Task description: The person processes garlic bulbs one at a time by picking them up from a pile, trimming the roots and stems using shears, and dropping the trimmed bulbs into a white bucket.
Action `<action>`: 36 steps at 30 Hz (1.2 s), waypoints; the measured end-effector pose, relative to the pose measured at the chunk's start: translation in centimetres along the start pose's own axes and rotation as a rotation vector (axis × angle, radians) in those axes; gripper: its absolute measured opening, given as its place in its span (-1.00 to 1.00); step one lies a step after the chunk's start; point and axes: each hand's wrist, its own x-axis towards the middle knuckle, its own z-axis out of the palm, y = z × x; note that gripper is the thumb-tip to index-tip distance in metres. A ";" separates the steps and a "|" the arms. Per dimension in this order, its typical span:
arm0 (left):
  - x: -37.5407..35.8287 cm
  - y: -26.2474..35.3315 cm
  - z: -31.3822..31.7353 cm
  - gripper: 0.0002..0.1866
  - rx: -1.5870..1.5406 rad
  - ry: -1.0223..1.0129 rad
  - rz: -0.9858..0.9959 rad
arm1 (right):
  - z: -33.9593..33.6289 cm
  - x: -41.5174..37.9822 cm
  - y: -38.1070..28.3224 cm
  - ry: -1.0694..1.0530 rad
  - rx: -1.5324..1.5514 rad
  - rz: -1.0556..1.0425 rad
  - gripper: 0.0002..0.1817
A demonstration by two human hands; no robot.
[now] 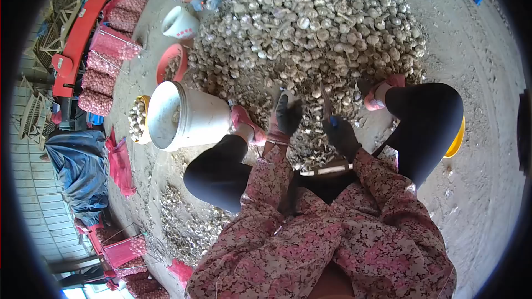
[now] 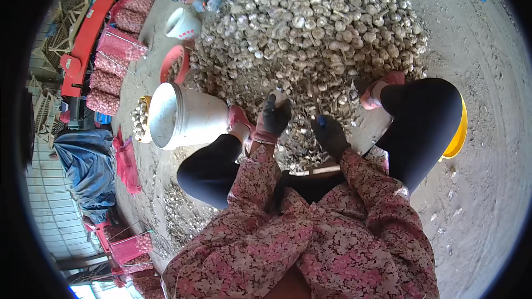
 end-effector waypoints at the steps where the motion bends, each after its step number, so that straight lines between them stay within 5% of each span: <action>1: -0.1 -0.4 -1.1 -0.54 0.203 0.120 0.200 | -0.5 -0.1 -0.4 0.032 -0.068 -0.042 -0.65; 3: 0.5 -0.3 -5.3 -0.38 0.549 -0.051 0.369 | -0.4 0.0 -0.2 0.068 -0.167 -0.188 -0.60; 4: 0.7 -0.6 -4.6 -0.31 0.716 0.084 0.442 | -0.5 0.5 -0.5 0.034 -0.253 -0.200 -0.52; 7: 1.7 -1.4 -4.2 -0.29 0.819 0.027 0.492 | -0.4 1.0 -2.2 0.183 -0.350 -0.375 -0.45; 11: 0.8 -1.7 -2.6 -0.30 1.212 0.068 0.543 | -1.2 1.6 -4.1 0.088 -0.601 -0.374 -0.33; 13: 0.1 -1.4 -1.4 -0.30 1.670 0.126 0.654 | -1.1 1.6 -3.4 0.103 -0.636 -0.402 -0.27; 17: -1.1 -1.7 0.4 -0.30 1.912 0.245 0.714 | -1.0 0.9 -2.7 0.038 -0.633 -0.360 -0.22; 23: -0.9 -2.4 -1.4 -0.27 1.947 0.241 0.659 | 0.2 -0.1 -1.4 -0.046 -0.644 -0.244 -0.25; 25: -0.8 -2.9 -2.2 -0.32 1.480 0.159 0.589 | 0.1 -0.5 -1.0 -0.030 -0.661 -0.255 -0.29; 28: -2.3 -3.6 -1.0 -0.32 1.198 0.015 0.443 | 0.0 0.3 0.7 -0.097 -0.572 -0.184 -0.47; 31: -3.3 -5.0 1.2 -0.23 1.466 -0.125 0.487 | -0.3 1.0 3.4 -0.247 -0.759 -0.254 -0.62; 36: -2.4 0.3 0.3 -0.52 0.820 0.044 0.392 | 0.2 0.7 7.4 -0.167 -0.415 -0.019 -0.51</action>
